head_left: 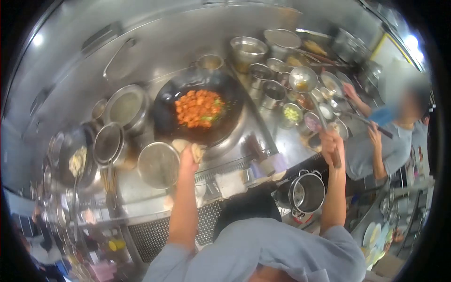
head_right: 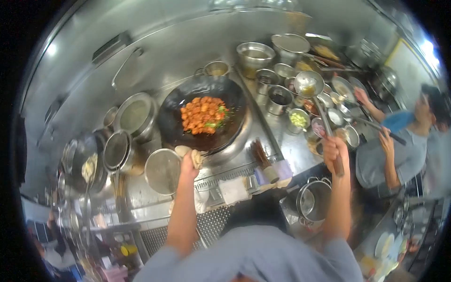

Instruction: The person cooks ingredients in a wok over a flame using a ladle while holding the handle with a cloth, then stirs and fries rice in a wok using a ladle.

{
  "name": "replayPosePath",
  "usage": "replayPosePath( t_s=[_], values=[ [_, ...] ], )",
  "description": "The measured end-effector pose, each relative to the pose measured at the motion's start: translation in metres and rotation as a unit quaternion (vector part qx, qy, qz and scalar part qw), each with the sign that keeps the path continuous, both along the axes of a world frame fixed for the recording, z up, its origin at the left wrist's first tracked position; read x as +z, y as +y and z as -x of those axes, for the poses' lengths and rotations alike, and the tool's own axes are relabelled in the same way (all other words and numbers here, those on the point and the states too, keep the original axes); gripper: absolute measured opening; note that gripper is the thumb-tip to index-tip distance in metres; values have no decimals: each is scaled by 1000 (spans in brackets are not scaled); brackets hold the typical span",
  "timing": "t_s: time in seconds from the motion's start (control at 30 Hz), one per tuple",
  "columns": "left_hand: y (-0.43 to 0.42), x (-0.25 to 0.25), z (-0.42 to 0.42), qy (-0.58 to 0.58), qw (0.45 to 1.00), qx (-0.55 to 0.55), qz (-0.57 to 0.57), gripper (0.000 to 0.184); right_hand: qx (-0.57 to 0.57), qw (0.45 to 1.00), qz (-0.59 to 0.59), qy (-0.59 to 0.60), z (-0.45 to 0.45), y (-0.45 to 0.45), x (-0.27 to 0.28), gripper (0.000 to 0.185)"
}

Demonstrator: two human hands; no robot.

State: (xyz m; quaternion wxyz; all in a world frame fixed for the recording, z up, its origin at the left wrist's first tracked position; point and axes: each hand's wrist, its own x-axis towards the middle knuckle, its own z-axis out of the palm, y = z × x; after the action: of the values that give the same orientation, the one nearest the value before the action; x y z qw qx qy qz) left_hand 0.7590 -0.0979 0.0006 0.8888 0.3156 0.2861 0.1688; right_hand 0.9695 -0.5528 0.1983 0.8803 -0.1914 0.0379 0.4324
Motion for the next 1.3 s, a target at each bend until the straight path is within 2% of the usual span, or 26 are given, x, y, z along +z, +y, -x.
replayPosePath(
  t_s=[0.07,0.13,0.17,0.27,0.3,0.33,0.4,0.53,0.6,0.63,0.7,0.77,0.8,0.83,0.87,0.97,1.0,1.07,1.17,1.23,1.3],
  values=[
    [-14,30,-3,20,998,51,35,21,14,999,31,-26,26,22,11,34],
    [-12,26,-6,9,998,55,15,21,56,998,20,-18,45,48,12,35],
    [-13,22,-5,3,998,57,6,22,75,996,48,-28,52,62,12,34],
    [-11,8,-2,-21,999,48,-1,24,95,967,168,-166,63,117,0,32],
    [-11,7,-3,-21,999,47,-2,24,90,944,243,-204,66,136,-4,32],
    [-9,9,-6,-24,999,47,-4,24,83,914,314,-244,68,154,-4,33],
    [-13,21,-5,6,998,47,32,22,107,864,379,-313,76,173,-1,37],
    [-13,15,-4,8,998,53,40,22,173,752,449,-450,56,193,-34,43],
    [-11,17,-3,8,998,47,51,22,209,592,541,-560,63,208,-32,48],
    [-10,20,-4,7,998,39,41,23,223,460,527,-679,56,204,-60,51],
    [-11,22,-2,-4,999,22,43,23,278,433,521,-681,73,182,-24,48],
    [-16,16,1,-1,1000,11,23,21,369,406,532,-644,97,160,42,45],
    [-36,32,10,-1,998,30,51,21,429,385,546,-608,103,151,80,43],
    [-63,66,21,-7,996,53,77,21,435,360,523,-638,104,137,102,44],
    [-76,88,24,-13,992,76,101,21,439,336,497,-669,100,126,112,44],
    [-78,93,20,6,995,55,77,19,448,253,500,-697,84,122,106,41],
    [-68,76,10,14,992,79,95,18,438,268,495,-701,75,128,90,39],
    [-50,28,17,-60,997,-19,47,16,419,303,497,-697,57,153,53,37],
    [-105,20,34,52,999,4,2,26,320,322,519,-725,45,173,9,38],
    [-132,46,53,38,997,60,-6,18,259,337,509,-748,47,170,3,39],
    [-115,44,45,-12,996,71,59,16,237,359,488,-759,51,150,11,39]
  ],
)
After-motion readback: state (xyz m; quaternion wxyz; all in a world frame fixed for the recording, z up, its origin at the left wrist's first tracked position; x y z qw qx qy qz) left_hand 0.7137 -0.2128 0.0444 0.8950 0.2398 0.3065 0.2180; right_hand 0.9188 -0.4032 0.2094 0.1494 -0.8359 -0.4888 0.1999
